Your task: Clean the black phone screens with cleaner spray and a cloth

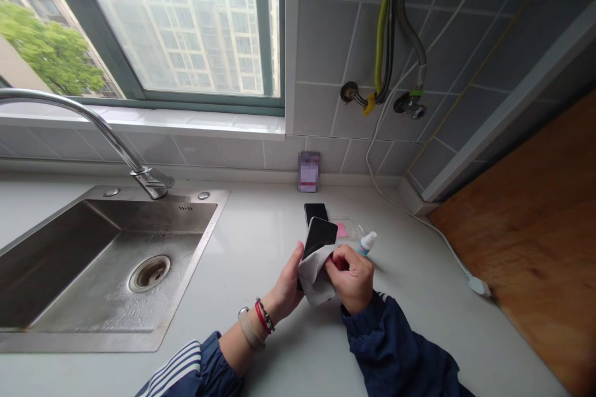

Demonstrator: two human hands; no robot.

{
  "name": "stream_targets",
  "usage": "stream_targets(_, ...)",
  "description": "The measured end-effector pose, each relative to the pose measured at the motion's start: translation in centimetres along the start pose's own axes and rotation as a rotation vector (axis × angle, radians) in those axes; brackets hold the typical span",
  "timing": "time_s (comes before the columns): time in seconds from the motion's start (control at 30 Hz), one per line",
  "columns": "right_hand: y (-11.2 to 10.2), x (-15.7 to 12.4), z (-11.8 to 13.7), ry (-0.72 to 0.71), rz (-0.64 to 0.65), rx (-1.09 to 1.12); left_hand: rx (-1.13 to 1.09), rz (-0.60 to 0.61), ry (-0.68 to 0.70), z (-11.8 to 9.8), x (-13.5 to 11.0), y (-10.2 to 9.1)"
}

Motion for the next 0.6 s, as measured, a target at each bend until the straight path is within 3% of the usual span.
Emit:
stream_targets(0.13,0.5,-0.1,0.4,-0.005,0.095,0.067,0.019,-0.023,-0.021,1.1,0.2,-0.2)
stream_targets(0.33,1.5,-1.5,1.5,-0.067,0.254,0.117,-0.14,-0.096,0.063,1.4,0.9,-0.7)
stream_targets(0.5,2.7,-3.6,1.4,-0.199,0.495,0.022,-0.071,-0.078,0.236,1.0,1.5,-1.0)
stream_targets(0.6,2.8,-3.7,0.3,-0.237,0.49,-0.02,0.112,-0.021,0.366,0.7,1.3,-1.0)
Point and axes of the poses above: each hand's wrist, its own x-axis towards the middle knuckle, its own y-axis out of the palm, z = x × y, the point moved 3 cm from there along x, towards the middle knuckle, and after that the axes turned 13 degrees about -z, right-handed, at the moved point
